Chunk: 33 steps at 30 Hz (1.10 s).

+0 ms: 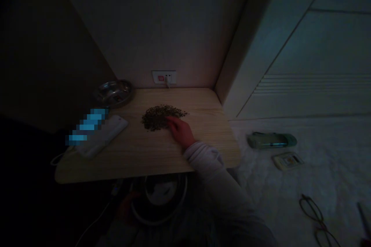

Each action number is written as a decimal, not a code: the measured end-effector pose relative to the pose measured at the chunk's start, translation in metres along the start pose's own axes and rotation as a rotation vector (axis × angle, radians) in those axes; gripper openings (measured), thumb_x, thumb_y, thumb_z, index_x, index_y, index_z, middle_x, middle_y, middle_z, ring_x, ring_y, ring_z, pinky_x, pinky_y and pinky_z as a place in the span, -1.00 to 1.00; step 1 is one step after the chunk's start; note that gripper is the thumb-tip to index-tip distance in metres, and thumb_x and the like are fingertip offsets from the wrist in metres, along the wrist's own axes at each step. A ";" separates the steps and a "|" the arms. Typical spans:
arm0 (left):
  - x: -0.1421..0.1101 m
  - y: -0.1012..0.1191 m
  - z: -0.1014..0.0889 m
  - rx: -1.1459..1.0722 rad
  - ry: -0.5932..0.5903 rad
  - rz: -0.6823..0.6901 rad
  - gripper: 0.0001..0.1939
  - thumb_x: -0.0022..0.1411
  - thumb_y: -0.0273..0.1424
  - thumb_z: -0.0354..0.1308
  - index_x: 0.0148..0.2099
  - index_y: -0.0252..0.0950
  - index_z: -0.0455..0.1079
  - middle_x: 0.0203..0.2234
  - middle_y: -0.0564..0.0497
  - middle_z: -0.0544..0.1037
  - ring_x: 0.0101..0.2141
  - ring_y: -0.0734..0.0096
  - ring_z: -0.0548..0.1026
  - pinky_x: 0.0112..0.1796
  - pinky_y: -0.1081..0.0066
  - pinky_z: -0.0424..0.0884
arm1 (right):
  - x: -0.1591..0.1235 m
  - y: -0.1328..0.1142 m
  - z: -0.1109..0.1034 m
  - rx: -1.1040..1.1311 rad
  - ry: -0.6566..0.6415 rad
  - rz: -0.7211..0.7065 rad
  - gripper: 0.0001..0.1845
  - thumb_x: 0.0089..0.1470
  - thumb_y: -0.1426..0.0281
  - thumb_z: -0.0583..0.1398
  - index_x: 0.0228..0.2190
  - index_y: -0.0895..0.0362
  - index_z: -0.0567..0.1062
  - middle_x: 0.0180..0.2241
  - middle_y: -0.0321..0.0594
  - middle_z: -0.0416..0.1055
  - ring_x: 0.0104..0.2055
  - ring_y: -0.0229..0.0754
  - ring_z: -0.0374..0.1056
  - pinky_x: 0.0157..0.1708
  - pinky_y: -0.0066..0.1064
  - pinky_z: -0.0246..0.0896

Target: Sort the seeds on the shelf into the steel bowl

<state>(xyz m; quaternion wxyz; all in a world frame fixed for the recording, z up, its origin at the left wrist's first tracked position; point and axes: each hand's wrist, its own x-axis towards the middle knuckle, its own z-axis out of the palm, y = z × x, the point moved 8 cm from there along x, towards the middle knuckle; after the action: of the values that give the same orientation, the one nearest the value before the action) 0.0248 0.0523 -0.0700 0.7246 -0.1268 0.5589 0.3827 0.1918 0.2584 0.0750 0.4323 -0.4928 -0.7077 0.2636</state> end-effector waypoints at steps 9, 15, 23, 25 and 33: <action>-0.006 0.006 0.006 0.004 0.078 0.082 -0.75 -0.09 -0.61 -0.03 -0.70 -0.41 0.36 -0.80 -0.10 0.44 -0.59 0.17 0.47 -0.38 0.21 0.38 | -0.001 -0.001 0.000 -0.087 -0.011 -0.027 -0.70 0.03 0.40 0.00 -0.19 0.12 0.39 -0.23 -0.19 0.40 -0.23 -0.19 0.31 -0.21 -0.35 0.19; -0.010 0.007 0.007 0.030 0.098 0.075 -0.70 -0.04 -0.60 -0.06 -0.70 -0.42 0.38 -0.85 -0.05 0.40 -0.71 0.29 0.41 -0.46 0.30 0.38 | -0.002 -0.001 0.001 -0.094 -0.037 -0.008 -0.70 0.01 0.40 0.01 -0.20 0.14 0.40 -0.28 -0.20 0.42 -0.30 -0.20 0.32 -0.28 -0.37 0.20; -0.015 0.009 0.009 -0.056 0.116 0.089 -0.71 -0.11 -0.66 -0.04 -0.76 -0.41 0.32 -0.82 -0.09 0.43 -0.69 0.30 0.43 -0.37 0.29 0.36 | -0.004 -0.002 0.002 -0.103 -0.058 0.020 -0.70 0.00 0.40 0.01 -0.21 0.13 0.41 -0.31 -0.21 0.42 -0.38 -0.24 0.30 -0.35 -0.41 0.20; -0.013 0.008 0.008 -0.046 0.125 0.073 -0.72 -0.11 -0.65 -0.04 -0.75 -0.42 0.33 -0.82 -0.11 0.42 -0.66 0.25 0.44 -0.36 0.26 0.36 | -0.004 -0.002 0.003 -0.096 -0.075 0.014 -0.70 -0.01 0.40 0.02 -0.22 0.14 0.41 -0.33 -0.21 0.43 -0.40 -0.24 0.30 -0.37 -0.42 0.19; -0.014 0.007 0.011 -0.051 0.104 0.037 -0.75 -0.11 -0.63 -0.07 -0.69 -0.45 0.37 -0.84 -0.11 0.41 -0.59 0.19 0.47 -0.37 0.25 0.37 | -0.005 -0.003 0.005 -0.081 -0.082 0.002 -0.70 -0.01 0.39 0.01 -0.23 0.14 0.41 -0.34 -0.21 0.42 -0.41 -0.24 0.28 -0.39 -0.43 0.17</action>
<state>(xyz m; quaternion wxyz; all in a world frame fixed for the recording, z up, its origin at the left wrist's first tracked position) 0.0270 0.0580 -0.0521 0.6841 -0.1545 0.5881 0.4028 0.1869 0.2525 0.0733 0.3822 -0.4994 -0.7345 0.2552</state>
